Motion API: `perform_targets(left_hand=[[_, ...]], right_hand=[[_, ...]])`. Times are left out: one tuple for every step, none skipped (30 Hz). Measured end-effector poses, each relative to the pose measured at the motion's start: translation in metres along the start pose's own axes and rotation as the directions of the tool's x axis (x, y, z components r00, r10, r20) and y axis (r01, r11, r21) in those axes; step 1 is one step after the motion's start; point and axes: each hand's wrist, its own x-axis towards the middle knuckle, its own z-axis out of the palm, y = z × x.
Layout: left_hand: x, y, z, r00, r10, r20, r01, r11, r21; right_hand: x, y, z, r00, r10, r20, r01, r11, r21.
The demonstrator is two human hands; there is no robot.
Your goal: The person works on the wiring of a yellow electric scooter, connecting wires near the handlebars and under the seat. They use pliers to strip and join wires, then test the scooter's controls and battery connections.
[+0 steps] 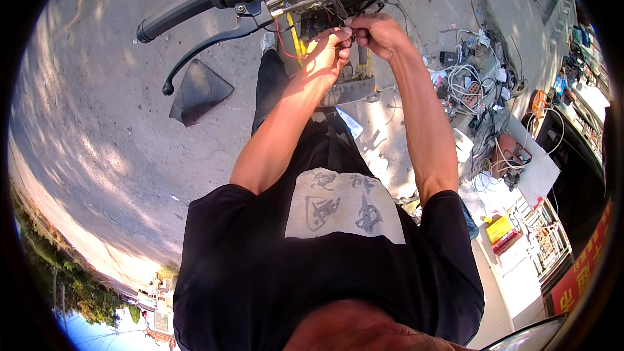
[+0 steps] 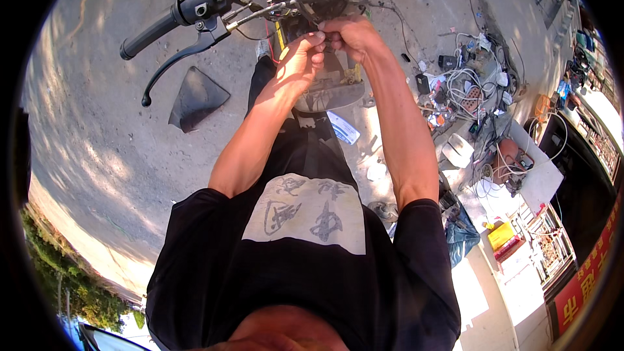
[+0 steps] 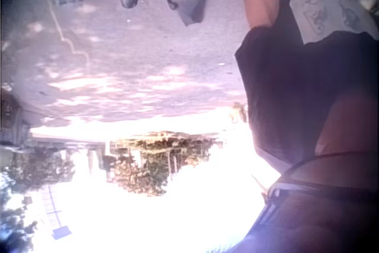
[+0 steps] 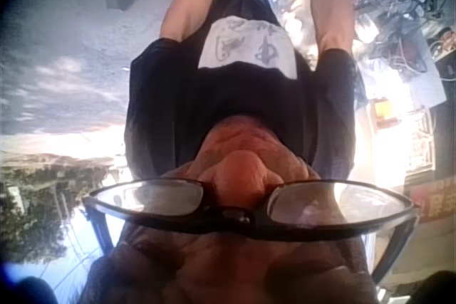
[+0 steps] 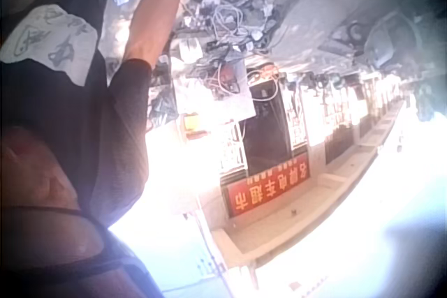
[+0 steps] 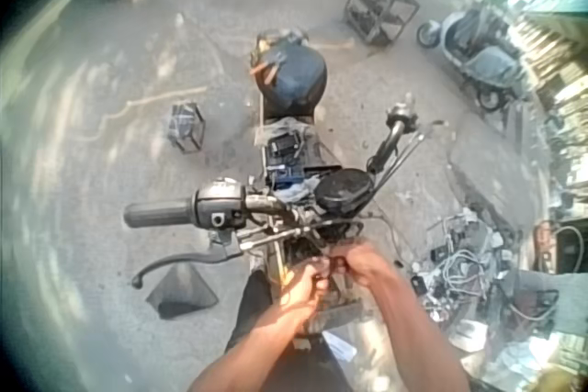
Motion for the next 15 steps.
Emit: perform_targets(left_hand=[[-0.006,0.001,0.002,0.992,0.127,-0.028,-0.114,0.954,0.278],[-0.012,0.003,0.002,0.967,0.255,-0.019,-0.205,0.82,0.535],[-0.017,0.003,0.002,0.929,0.37,0.026,-0.264,0.61,0.747],[-0.021,0.001,0.002,0.856,0.513,0.055,-0.296,0.4,0.867],[-0.025,0.0,0.003,0.801,0.588,0.114,-0.335,0.282,0.899],[-0.029,-0.001,0.005,0.738,0.651,0.18,-0.363,0.158,0.918],[-0.032,0.0,0.008,0.668,0.701,0.249,-0.378,0.032,0.925],[-0.029,0.0,0.005,0.606,0.712,0.354,-0.408,-0.104,0.907],[-0.025,-0.001,0.003,0.564,0.724,0.397,-0.43,-0.153,0.89],[-0.02,-0.002,0.001,0.521,0.732,0.439,-0.45,-0.202,0.87],[-0.017,-0.003,0.0,0.475,0.737,0.481,-0.467,-0.252,0.848],[-0.015,-0.004,-0.002,0.465,0.738,0.49,-0.471,-0.262,0.842],[-0.014,-0.005,-0.003,0.454,0.738,0.499,-0.477,-0.272,0.836],[-0.012,-0.007,-0.004,0.444,0.738,0.508,-0.482,-0.281,0.83],[-0.01,-0.009,-0.005,0.435,0.748,0.502,-0.494,-0.268,0.827]], right_hand=[[0.001,0.002,-0.002,1.0,0.004,-0.006,-0.004,1.0,0.012],[0.004,0.005,-0.004,1.0,0.009,-0.012,-0.008,1.0,0.024],[0.005,0.007,-0.006,1.0,0.013,-0.018,-0.012,0.999,0.036],[0.005,0.007,-0.006,1.0,0.007,-0.018,-0.006,0.999,0.044],[0.005,0.007,-0.005,1.0,0.0,-0.019,0.001,0.999,0.051],[0.005,0.007,-0.004,1.0,-0.006,-0.02,0.007,0.998,0.059],[0.004,0.006,-0.003,1.0,-0.007,-0.02,0.009,0.998,0.064],[0.002,0.004,-0.001,1.0,-0.008,-0.021,0.01,0.998,0.068],[0.0,0.002,0.001,1.0,-0.009,-0.021,0.011,0.997,0.073],[-0.002,0.001,0.003,1.0,-0.007,-0.028,0.009,0.997,0.082],[-0.004,0.0,0.005,0.999,-0.004,-0.034,0.007,0.996,0.091],[-0.005,-0.001,0.006,0.999,-0.001,-0.04,0.005,0.995,0.1],[-0.004,0.0,0.005,0.999,-0.009,-0.037,0.013,0.995,0.102],[-0.002,0.002,0.003,0.999,-0.017,-0.034,0.021,0.994,0.103],[-0.001,0.004,0.002,0.999,-0.025,-0.031,0.028,0.994,0.105]])
